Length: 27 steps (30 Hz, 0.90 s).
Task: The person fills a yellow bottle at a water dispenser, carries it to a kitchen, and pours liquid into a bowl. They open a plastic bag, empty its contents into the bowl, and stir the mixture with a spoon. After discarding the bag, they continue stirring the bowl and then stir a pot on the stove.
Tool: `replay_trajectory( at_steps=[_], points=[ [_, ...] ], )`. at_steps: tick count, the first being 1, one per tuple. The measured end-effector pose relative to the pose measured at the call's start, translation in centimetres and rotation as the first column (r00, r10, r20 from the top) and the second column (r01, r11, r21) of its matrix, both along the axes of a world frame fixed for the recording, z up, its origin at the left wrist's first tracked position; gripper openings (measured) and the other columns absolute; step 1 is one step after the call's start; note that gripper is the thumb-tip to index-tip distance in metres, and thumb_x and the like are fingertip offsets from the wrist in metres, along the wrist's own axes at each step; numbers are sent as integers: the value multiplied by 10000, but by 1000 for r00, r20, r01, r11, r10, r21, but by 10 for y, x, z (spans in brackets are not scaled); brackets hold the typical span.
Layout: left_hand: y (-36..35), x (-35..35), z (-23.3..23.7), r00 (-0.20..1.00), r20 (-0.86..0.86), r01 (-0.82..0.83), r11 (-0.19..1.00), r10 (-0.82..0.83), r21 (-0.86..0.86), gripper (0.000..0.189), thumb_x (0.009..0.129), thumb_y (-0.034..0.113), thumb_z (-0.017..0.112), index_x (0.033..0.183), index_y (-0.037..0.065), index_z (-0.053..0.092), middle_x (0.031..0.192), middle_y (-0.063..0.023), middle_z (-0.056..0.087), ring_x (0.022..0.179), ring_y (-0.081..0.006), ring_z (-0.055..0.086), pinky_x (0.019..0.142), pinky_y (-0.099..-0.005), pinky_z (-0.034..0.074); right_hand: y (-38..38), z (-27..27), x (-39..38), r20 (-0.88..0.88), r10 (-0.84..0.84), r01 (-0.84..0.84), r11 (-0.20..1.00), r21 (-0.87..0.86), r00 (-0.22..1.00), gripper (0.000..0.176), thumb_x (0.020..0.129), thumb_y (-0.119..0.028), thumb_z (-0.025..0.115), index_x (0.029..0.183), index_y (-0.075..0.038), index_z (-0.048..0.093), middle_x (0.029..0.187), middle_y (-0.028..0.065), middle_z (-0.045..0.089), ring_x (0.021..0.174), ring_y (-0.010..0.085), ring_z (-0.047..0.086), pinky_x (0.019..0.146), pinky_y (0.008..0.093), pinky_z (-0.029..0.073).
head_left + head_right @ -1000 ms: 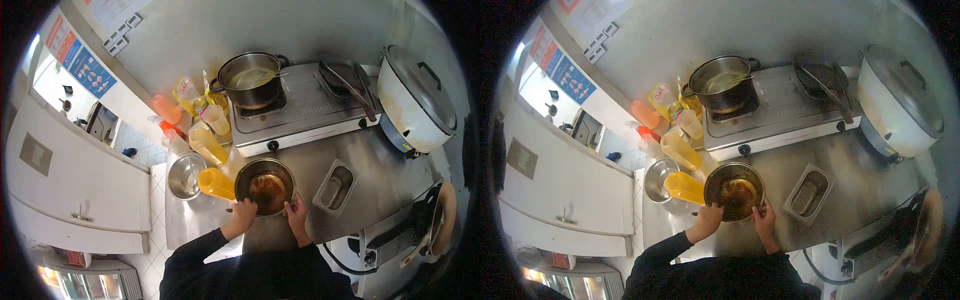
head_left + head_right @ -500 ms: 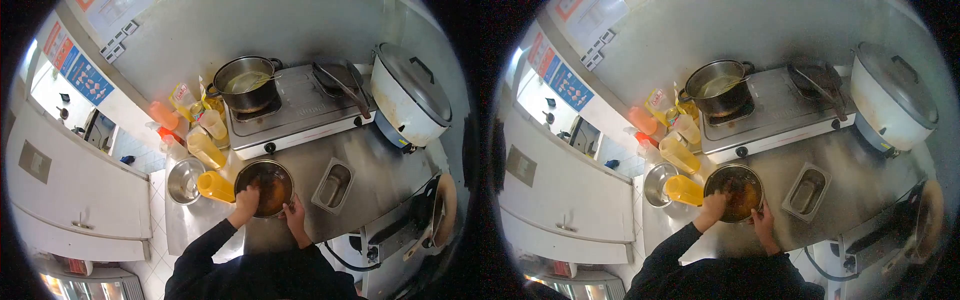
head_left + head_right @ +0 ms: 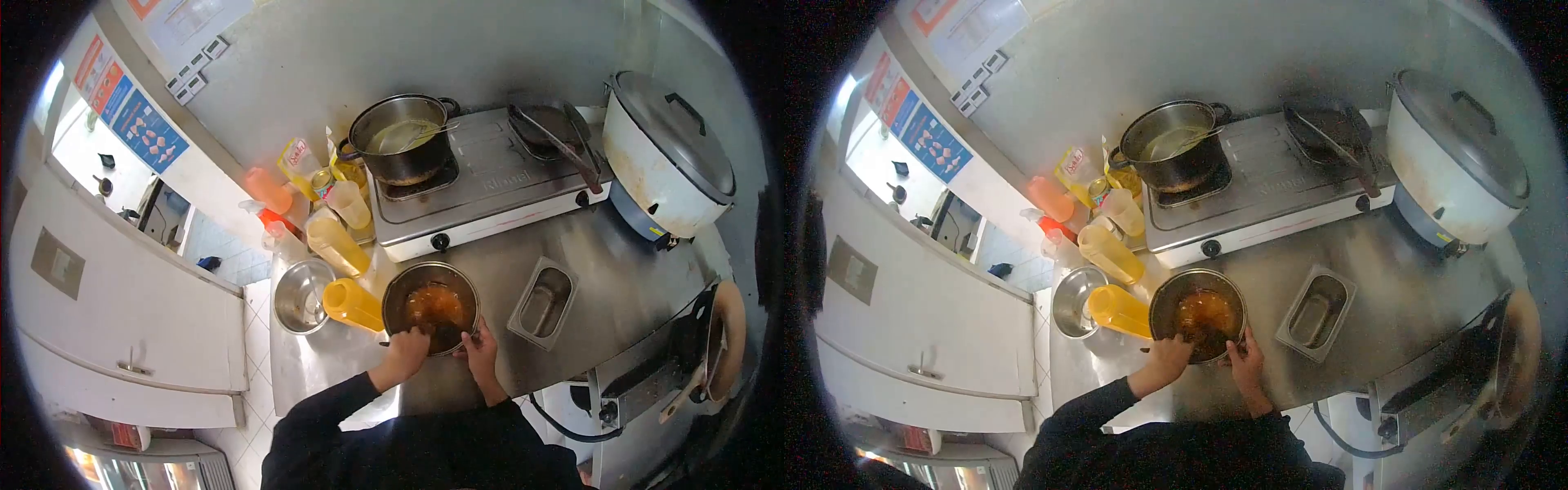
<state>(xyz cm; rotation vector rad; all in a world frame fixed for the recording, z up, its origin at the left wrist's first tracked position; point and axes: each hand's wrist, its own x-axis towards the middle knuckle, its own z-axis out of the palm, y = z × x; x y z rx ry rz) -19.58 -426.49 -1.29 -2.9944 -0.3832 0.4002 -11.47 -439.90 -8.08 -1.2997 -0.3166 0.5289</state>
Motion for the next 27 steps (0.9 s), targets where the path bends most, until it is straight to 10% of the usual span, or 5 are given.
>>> replay_trajectory(
  at_steps=[27],
  points=[
    [5,-1,0,996,39,-86,993,83,75,123,740,119,479,736,91,599,730,-95,573,619,-226,599,507,-308,476,-1,0,-16,-47,-55,57,998,28,997,510,822,-106,482,1267,-41,241,766,57,523,610,93,544,501,215,509]
  ],
)
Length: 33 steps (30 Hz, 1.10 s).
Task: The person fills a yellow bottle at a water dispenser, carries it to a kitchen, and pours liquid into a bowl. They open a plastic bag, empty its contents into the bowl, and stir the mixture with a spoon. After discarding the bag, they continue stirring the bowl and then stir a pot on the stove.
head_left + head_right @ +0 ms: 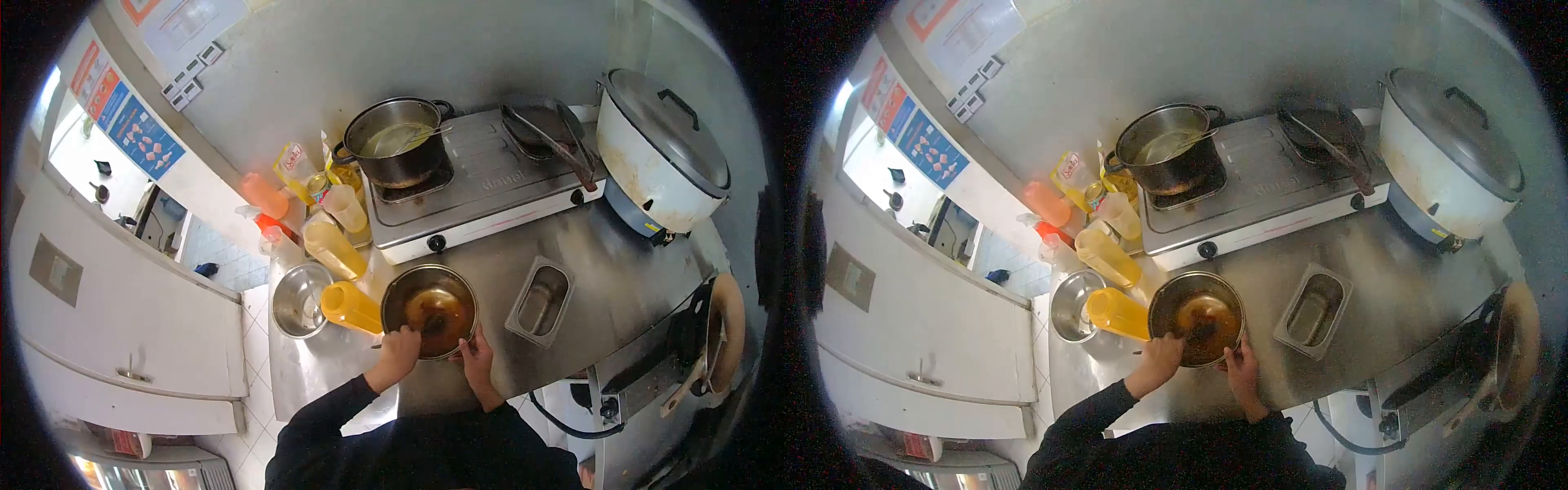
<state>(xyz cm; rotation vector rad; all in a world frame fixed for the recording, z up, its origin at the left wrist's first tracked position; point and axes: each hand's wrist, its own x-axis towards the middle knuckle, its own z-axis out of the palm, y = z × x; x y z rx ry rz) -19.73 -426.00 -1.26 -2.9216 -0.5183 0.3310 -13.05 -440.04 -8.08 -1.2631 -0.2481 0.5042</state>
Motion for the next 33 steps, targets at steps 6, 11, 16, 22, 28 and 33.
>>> replay_trajectory(
  at_steps=[6,11,16,22,28,33],
  points=[
    [15,13,-6,991,75,-111,994,111,3,117,734,118,482,727,96,596,740,-105,580,631,-232,604,506,-325,474,1,10,0,-62,6,-4,1000,25,998,499,826,-81,460,1268,-33,232,773,59,510,609,104,551,496,215,511],
    [4,-1,-2,998,50,-38,999,38,-11,106,719,110,495,684,94,593,701,-99,575,607,-232,601,479,-309,469,1,20,2,63,32,-30,999,-41,997,482,823,-62,451,1257,-20,245,813,73,509,604,106,555,510,223,523],
    [15,10,-9,989,137,-56,998,55,2,98,710,108,503,657,96,585,675,-95,565,595,-228,596,476,-301,468,1,8,1,13,24,-25,1000,9,1000,473,826,-68,448,1252,-15,249,837,86,513,622,102,553,516,218,524],
    [0,2,-1,995,96,-32,998,37,-49,103,717,110,500,661,84,582,702,-110,569,617,-247,600,489,-319,477,0,11,-4,72,19,-19,1000,-3,997,495,827,-63,445,1259,1,212,845,83,514,618,104,553,521,224,522],
    [13,3,-3,988,82,-123,989,130,-81,123,747,133,476,761,86,588,751,-116,572,633,-254,601,499,-331,479,0,5,-18,-3,-48,48,998,41,999,509,834,-66,438,1268,6,182,848,76,506,607,103,539,515,239,511],
    [3,-7,-4,998,-39,-57,995,54,-83,161,787,164,446,830,91,582,744,-107,567,630,-245,600,490,-325,476,0,6,-23,-28,-66,68,995,74,997,520,834,-63,439,1270,17,167,843,70,500,658,97,533,516,234,509]
  ],
)
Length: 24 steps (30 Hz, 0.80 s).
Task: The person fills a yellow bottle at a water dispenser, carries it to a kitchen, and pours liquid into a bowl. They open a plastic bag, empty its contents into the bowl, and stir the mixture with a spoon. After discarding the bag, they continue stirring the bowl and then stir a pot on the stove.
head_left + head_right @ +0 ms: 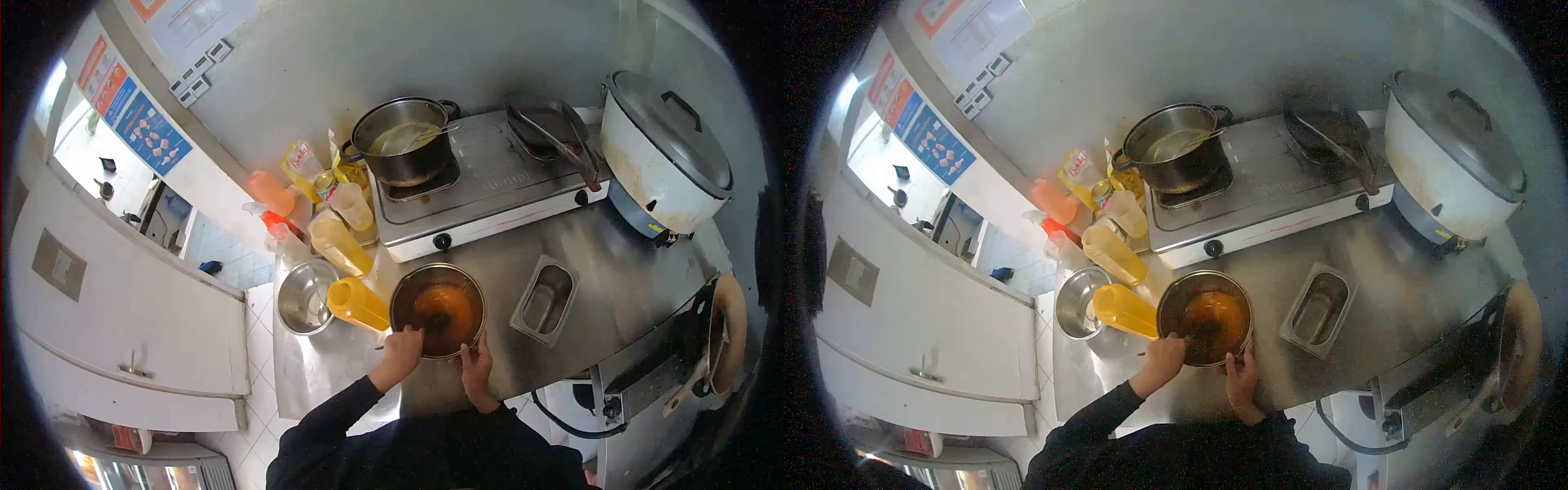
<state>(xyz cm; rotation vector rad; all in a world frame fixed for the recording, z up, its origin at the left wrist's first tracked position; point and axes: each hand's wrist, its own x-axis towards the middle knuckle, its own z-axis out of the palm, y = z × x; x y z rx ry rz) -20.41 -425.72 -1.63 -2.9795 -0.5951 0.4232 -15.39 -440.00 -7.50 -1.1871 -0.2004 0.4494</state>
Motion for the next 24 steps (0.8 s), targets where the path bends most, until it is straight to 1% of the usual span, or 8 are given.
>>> replay_trajectory(
  at_steps=[3,5,9,12,15,18,21,24],
  points=[
    [6,10,-9,992,101,-72,997,73,-14,158,767,135,442,838,150,583,769,-105,564,659,-242,598,503,-348,478,0,3,-2,26,17,-16,999,-48,1000,532,834,-69,445,1270,24,156,851,70,497,699,94,528,523,227,508],
    [18,9,-4,980,189,-66,997,60,29,165,797,163,434,819,91,581,711,-103,576,605,-240,598,479,-323,474,2,0,-2,56,-48,52,996,-73,997,523,832,-72,452,1266,25,177,829,68,501,657,93,530,521,223,508],
    [26,-11,9,990,106,-94,995,92,19,154,775,157,447,791,93,586,643,-103,581,577,-246,596,467,-330,472,-5,-10,3,156,-5,36,980,-197,988,502,830,-61,451,1258,28,206,781,53,501,605,87,526,507,219,504],
    [17,-20,9,993,96,-66,997,70,-36,144,738,155,468,784,96,592,597,-106,577,567,-264,594,468,-359,473,-6,-10,5,186,-21,54,983,-173,982,482,829,-63,452,1249,31,234,730,40,492,560,80,516,497,212,499],
    [-1,-12,18,992,40,-109,959,124,-262,181,709,143,460,831,103,588,660,-162,584,625,-323,589,545,-411,482,-8,-14,7,269,20,51,965,-257,963,485,826,-60,456,1249,31,236,699,24,473,551,65,502,486,205,488],
    [-1,0,6,984,81,-119,924,159,-363,204,711,141,452,861,112,587,702,-180,583,658,-338,584,577,-416,482,-12,-14,7,348,52,65,946,-316,936,484,821,-61,466,1244,33,251,674,8,451,534,55,483,473,205,478],
    [4,8,0,951,216,-127,917,220,-377,227,708,133,457,898,118,579,692,-179,579,663,-340,579,578,-421,479,-15,-10,6,388,63,85,932,-352,919,481,818,-60,469,1241,33,261,668,0,442,533,49,474,462,204,470],
    [21,6,-20,956,234,-94,942,175,-323,236,711,128,461,919,123,574,668,-174,576,639,-326,584,553,-415,480,-16,-10,5,326,47,53,955,-290,944,476,818,-62,468,1239,33,265,678,7,444,550,50,476,466,205,476]
  ],
)
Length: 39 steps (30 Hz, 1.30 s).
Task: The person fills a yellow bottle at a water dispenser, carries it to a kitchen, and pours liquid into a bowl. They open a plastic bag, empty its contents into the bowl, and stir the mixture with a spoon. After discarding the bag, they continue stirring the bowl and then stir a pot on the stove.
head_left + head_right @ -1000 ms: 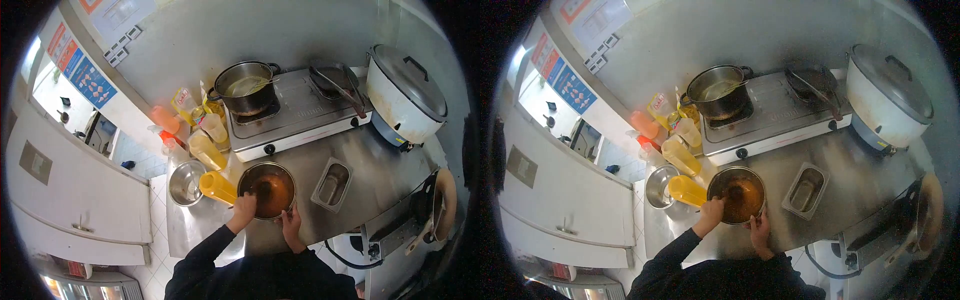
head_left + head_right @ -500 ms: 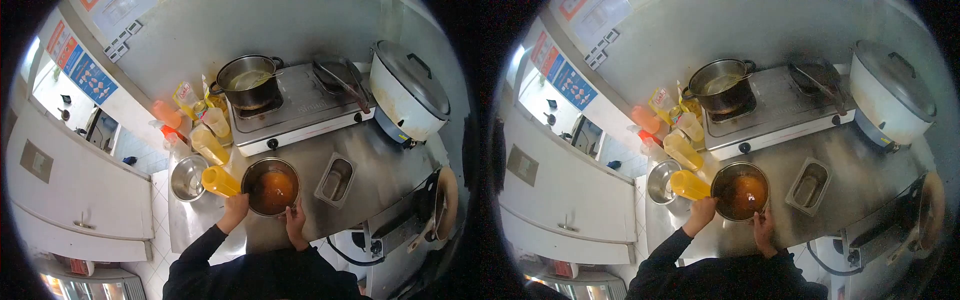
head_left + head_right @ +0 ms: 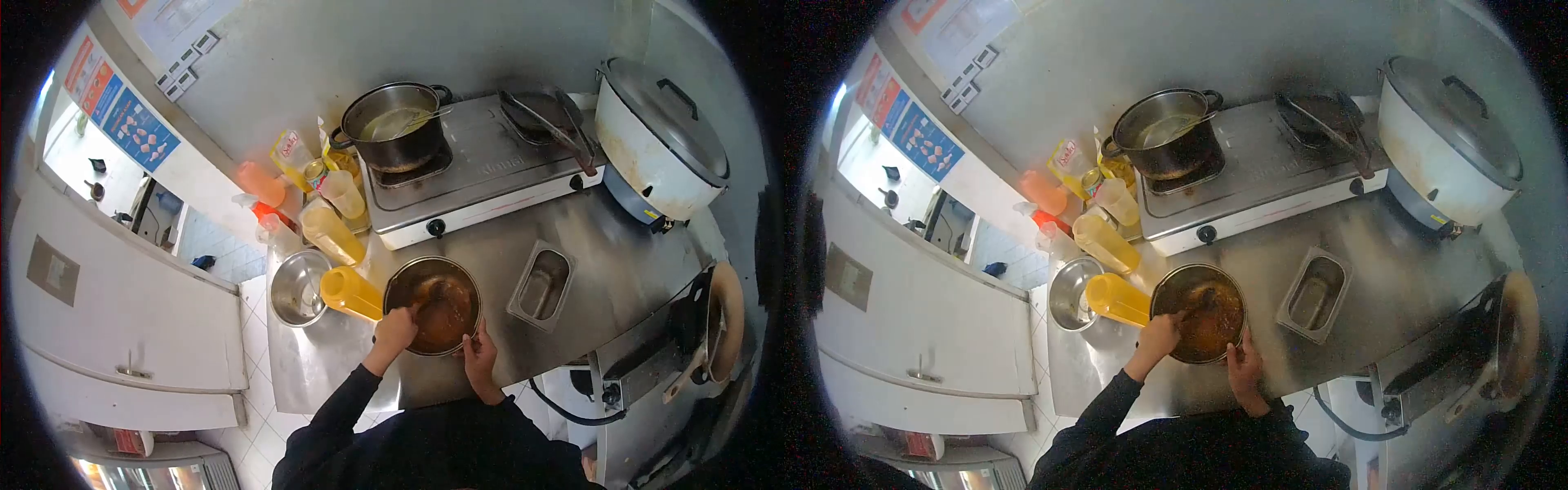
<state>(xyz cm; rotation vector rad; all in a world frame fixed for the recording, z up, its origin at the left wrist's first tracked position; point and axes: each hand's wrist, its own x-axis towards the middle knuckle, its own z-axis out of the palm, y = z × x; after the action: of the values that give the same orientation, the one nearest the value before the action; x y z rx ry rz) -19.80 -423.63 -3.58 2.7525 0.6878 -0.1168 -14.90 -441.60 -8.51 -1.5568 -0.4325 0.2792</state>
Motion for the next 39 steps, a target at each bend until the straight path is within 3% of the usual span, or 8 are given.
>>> replay_trajectory(
  at_steps=[3,10,17,23,28,31,35,39],
  points=[
    [3,-10,9,998,9,-57,987,56,152,221,715,137,467,904,125,581,651,-168,574,627,-310,589,537,-403,481,-1,-2,-1,-54,-5,5,1000,8,999,474,819,-59,463,1238,34,264,692,14,449,571,50,480,471,206,482],
    [-16,-35,32,968,-246,56,998,-45,38,180,754,173,441,858,129,582,684,-175,570,635,-351,571,527,-442,457,2,7,-4,-30,13,-12,999,36,999,482,821,-72,466,1239,41,256,719,30,462,567,56,484,467,203,477],
    [-16,-10,-5,993,115,66,916,-22,-395,289,720,117,416,956,97,582,793,-229,548,741,-361,546,676,-435,438,1,-5,-3,121,-16,24,998,-65,993,476,820,-97,481,1227,51,281,693,28,444,535,59,458,449,214,460],
    [0,-13,13,980,188,-32,979,71,-202,304,725,115,425,999,109,556,757,-200,565,694,-354,553,634,-422,451,2,13,-6,0,-14,14,1000,13,1000,486,819,-105,490,1219,72,277,668,23,426,512,60,435,446,207,453],
    [1,-30,20,992,14,-125,974,125,191,281,750,157,451,1013,175,548,647,-132,565,566,-308,571,471,-407,452,1,12,-6,35,-9,9,1000,0,999,477,818,-88,489,1214,78,281,665,24,426,516,58,439,445,204,448],
    [-14,-38,18,976,-199,-51,985,83,163,316,744,127,444,1053,167,501,769,-112,562,625,-283,587,485,-383,467,2,14,-6,20,-4,4,999,36,1000,473,820,-89,487,1217,70,286,664,23,426,512,57,435,439,203,432],
    [-45,-40,15,988,-152,54,994,-38,98,307,752,121,424,1042,176,511,774,-113,567,602,-291,585,488,-383,473,2,-1,-2,209,-19,38,995,-88,978,472,822,-95,485,1226,50,289,669,15,424,515,55,429,431,204,408],
    [-38,-19,14,994,-103,44,997,-37,62,331,747,116,431,1062,183,503,784,-108,560,621,-282,588,501,-372,478,0,-1,-5,149,-10,27,994,-106,989,467,822,-91,484,1228,43,294,677,9,425,531,52,430,427,208,403]
  ],
)
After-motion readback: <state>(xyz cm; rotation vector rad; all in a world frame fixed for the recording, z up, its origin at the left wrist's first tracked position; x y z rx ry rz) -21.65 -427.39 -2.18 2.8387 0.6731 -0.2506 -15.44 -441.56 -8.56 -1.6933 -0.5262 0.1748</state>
